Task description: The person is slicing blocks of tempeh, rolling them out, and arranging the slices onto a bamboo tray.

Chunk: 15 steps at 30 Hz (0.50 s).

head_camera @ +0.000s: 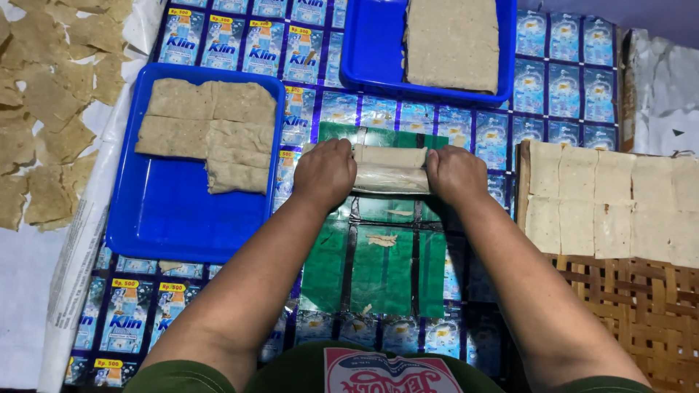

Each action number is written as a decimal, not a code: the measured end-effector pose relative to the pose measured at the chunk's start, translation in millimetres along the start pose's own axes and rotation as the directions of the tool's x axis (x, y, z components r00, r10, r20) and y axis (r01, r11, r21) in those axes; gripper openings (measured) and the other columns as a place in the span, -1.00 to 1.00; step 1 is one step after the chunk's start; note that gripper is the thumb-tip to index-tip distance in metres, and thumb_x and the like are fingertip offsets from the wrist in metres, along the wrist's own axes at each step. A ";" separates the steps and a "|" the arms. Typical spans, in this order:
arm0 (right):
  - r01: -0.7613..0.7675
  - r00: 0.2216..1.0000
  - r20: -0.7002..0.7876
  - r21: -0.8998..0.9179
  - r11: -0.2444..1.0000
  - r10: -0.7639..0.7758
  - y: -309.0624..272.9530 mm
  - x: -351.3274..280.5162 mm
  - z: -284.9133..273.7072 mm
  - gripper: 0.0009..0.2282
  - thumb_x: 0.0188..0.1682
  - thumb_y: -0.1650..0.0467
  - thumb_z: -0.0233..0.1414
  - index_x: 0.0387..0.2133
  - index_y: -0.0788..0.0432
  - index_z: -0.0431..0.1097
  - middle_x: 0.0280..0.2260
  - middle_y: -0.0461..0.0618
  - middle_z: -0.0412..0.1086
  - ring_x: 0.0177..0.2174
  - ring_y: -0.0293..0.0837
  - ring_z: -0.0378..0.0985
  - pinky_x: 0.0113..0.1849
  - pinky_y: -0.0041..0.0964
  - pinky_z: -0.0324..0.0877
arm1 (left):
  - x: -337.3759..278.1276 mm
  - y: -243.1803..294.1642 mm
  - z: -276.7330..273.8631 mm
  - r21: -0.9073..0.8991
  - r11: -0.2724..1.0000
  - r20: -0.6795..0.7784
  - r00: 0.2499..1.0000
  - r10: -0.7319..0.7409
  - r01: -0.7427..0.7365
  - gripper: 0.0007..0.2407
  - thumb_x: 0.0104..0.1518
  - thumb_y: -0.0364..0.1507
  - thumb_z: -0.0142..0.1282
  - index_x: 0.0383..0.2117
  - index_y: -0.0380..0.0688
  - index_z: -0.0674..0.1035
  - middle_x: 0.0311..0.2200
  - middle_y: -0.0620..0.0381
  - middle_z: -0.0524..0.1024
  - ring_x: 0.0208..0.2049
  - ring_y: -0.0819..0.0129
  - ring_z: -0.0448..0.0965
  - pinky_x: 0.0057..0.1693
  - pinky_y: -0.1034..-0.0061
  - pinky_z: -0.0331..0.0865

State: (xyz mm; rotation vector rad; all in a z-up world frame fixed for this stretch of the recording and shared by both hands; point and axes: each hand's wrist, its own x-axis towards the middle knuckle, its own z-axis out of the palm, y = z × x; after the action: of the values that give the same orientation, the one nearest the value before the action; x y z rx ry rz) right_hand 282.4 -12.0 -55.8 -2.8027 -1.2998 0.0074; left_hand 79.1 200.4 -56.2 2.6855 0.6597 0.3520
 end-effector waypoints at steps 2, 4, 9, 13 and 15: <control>-0.027 0.998 0.055 0.003 1.000 0.027 1.1 3.7 3.2 -0.55 0.15 0.09 -0.30 -0.46 0.01 0.49 -0.41 0.04 0.50 -0.24 0.13 0.61 -0.24 0.10 0.51 | 4.3 -1.0 6.3 0.011 1.000 -0.001 1.000 -0.023 0.023 -0.78 0.21 -0.22 -0.28 -0.37 0.06 0.45 -0.44 0.13 0.44 -0.22 0.09 0.56 -0.13 0.19 0.47; -0.055 0.993 0.106 0.007 0.998 0.054 1.5 10.4 2.7 -0.53 0.13 0.07 -0.31 -0.45 0.02 0.49 -0.40 0.04 0.52 -0.24 0.16 0.62 -0.23 0.13 0.50 | 13.4 -0.4 4.6 0.024 0.999 -0.004 0.999 -0.045 0.045 -0.77 0.22 -0.23 -0.30 -0.40 0.06 0.46 -0.46 0.15 0.45 -0.25 0.09 0.57 -0.14 0.19 0.47; -0.125 0.974 0.192 0.015 0.992 0.120 -7.0 25.0 -13.9 -0.53 0.12 0.11 -0.34 -0.37 0.02 0.55 -0.35 0.05 0.57 -0.22 0.17 0.64 -0.21 0.13 0.48 | 43.6 2.2 -6.8 0.142 0.977 0.348 0.916 -0.203 0.162 -0.65 0.14 -0.25 -0.26 -0.25 0.03 0.68 -0.24 0.07 0.59 -0.05 0.03 0.57 0.07 0.10 0.40; 0.009 0.998 -0.057 -0.035 0.999 -0.011 -2.4 29.7 0.1 -0.65 0.15 0.17 -0.27 -0.29 0.02 0.45 -0.33 -0.03 0.44 -0.20 0.10 0.58 -0.19 0.05 0.40 | 43.3 0.5 -8.5 0.091 0.977 0.289 0.934 -0.209 0.191 -0.66 0.18 -0.22 -0.25 -0.17 -0.05 0.60 -0.14 0.02 0.50 0.05 -0.04 0.46 0.14 0.07 0.28; 0.061 0.980 -0.193 0.039 0.997 -0.052 -5.7 24.9 -4.7 -0.78 0.09 0.27 -0.15 -0.21 0.14 0.35 -0.23 0.02 0.28 -0.08 0.16 0.42 -0.12 0.07 0.28 | 32.3 12.1 -21.4 0.017 0.989 0.080 0.986 -0.145 0.144 -0.82 0.18 -0.40 -0.20 -0.13 -0.07 0.37 -0.01 -0.07 0.32 0.22 -0.06 0.22 0.33 -0.03 -0.01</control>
State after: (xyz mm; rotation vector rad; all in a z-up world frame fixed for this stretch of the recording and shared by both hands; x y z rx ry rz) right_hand 294.3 10.5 -50.4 -2.6503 -1.3154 -0.2275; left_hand 104.9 211.9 -27.1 2.6275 0.8279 0.2009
